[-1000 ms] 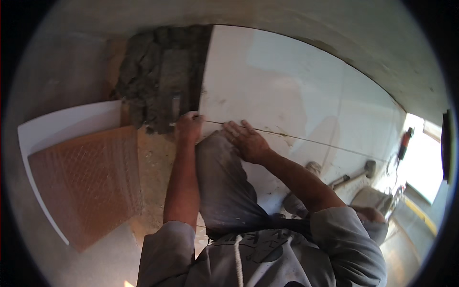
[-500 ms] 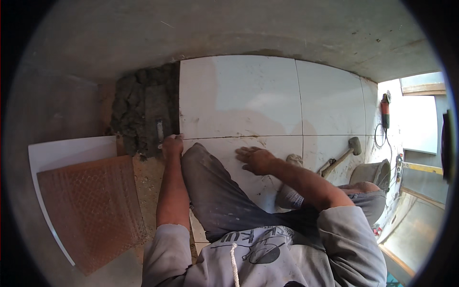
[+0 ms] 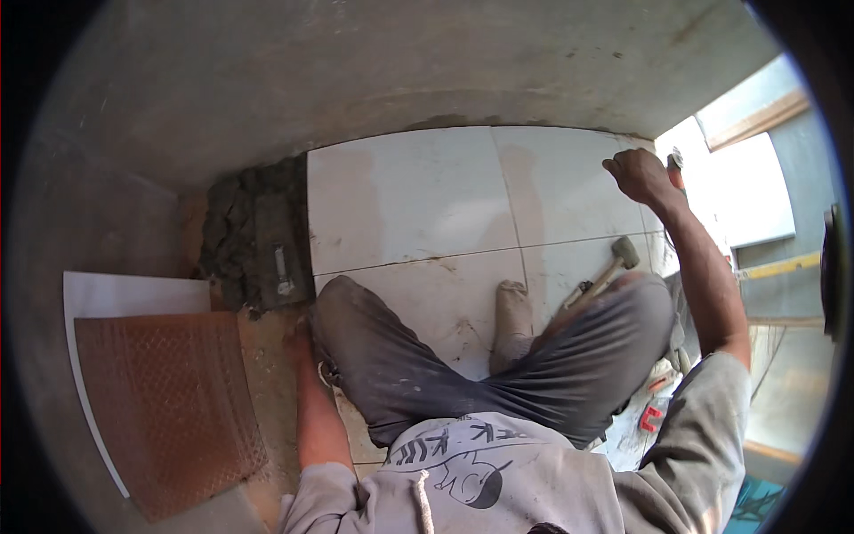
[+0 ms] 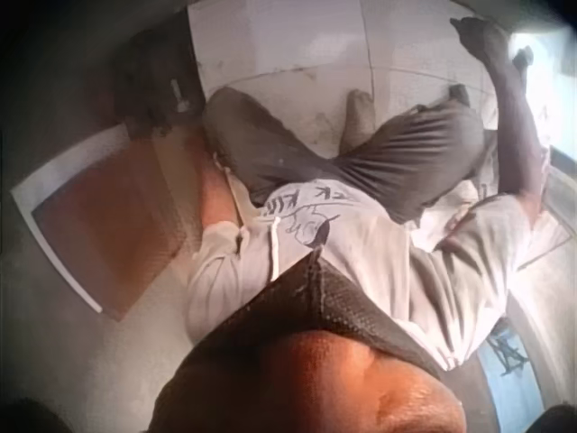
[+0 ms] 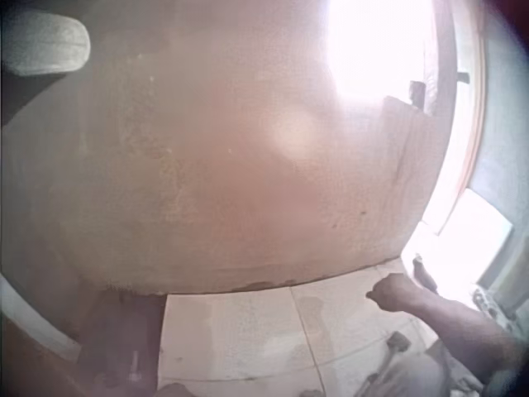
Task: The person installs floor tiles by positioning them by hand, tapping them with a mallet, and wiping them with a cloth. The person then positions loose tiles along the wall and spreads mortar on the ground using a trowel.
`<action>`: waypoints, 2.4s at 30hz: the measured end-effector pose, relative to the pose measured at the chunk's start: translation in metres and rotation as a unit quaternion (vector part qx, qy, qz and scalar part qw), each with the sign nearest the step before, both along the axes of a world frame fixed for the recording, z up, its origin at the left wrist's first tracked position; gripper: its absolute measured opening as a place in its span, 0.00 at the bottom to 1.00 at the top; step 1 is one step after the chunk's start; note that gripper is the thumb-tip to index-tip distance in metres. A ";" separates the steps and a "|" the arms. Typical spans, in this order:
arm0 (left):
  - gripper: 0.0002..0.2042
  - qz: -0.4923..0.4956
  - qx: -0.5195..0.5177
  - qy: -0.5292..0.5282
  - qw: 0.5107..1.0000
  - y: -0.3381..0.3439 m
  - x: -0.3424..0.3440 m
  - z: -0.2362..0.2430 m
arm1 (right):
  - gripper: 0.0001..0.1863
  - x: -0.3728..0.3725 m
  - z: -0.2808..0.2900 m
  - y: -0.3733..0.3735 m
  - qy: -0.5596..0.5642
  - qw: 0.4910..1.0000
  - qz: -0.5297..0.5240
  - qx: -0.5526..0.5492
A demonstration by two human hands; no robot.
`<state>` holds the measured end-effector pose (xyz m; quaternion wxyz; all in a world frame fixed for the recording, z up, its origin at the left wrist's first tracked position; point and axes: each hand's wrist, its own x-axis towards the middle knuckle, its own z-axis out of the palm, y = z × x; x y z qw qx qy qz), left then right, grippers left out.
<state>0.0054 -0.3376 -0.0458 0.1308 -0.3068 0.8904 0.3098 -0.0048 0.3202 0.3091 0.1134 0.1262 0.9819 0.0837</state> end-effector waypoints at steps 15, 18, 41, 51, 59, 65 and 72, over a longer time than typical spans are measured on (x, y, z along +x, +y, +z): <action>0.23 0.060 0.056 0.117 0.990 -0.001 0.002 0.055 | 0.31 0.320 -0.244 -0.100 0.032 0.888 -0.362 -0.281; 0.23 -0.012 0.038 0.148 0.988 0.029 -0.005 0.094 | 0.34 0.327 -0.226 -0.134 -0.049 0.870 -0.413 -0.266; 0.18 -0.015 0.103 0.239 0.965 0.013 -0.013 0.070 | 0.15 0.338 -0.073 -0.004 0.458 0.511 -0.391 -0.613; 0.19 -0.022 0.064 0.266 0.962 0.044 -0.023 0.125 | 0.21 0.296 -0.088 0.031 0.512 0.545 -0.402 -0.528; 0.20 0.010 0.114 0.278 0.954 0.045 -0.010 0.142 | 0.31 0.318 -0.114 0.022 0.195 0.788 -0.554 -0.186; 0.20 0.009 0.104 0.298 0.949 0.084 -0.030 0.182 | 0.21 0.324 -0.058 0.020 0.453 0.543 -0.468 -0.530; 0.21 -0.014 0.174 0.331 0.927 0.085 -0.050 0.170 | 0.18 0.326 0.044 0.028 0.539 0.480 -0.375 -0.581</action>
